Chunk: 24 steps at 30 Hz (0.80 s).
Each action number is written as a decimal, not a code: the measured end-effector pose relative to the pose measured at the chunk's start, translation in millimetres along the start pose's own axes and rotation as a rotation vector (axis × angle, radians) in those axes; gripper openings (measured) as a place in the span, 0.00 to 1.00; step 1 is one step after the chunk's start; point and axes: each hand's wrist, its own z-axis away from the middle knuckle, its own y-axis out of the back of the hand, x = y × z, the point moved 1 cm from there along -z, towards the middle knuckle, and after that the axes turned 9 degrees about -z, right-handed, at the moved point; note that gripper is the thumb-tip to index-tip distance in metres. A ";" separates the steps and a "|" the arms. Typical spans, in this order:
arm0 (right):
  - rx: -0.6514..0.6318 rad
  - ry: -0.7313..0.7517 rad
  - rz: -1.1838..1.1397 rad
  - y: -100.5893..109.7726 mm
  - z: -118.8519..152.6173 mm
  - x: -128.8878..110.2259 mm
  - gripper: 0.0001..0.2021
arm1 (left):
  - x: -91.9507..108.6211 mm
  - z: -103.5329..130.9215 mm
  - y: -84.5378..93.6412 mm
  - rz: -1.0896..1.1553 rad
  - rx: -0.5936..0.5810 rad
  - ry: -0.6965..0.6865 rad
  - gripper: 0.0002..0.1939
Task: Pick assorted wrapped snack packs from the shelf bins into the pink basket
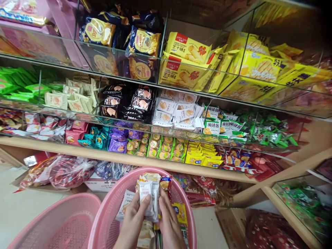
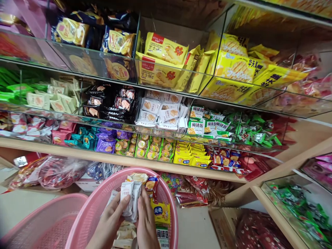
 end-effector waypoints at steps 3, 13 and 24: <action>-0.032 0.041 0.068 -4.3 0.9 -11.0 0.28 | 2.9 4.9 -1.5 0.047 0.021 0.079 0.27; -0.021 0.094 -0.073 -7.5 -2.8 -24.3 0.31 | -2.1 10.0 1.8 0.157 0.018 0.145 0.27; -0.257 0.006 0.403 14.3 -6.9 -87.9 0.24 | -1.5 7.8 22.0 0.198 0.022 0.168 0.30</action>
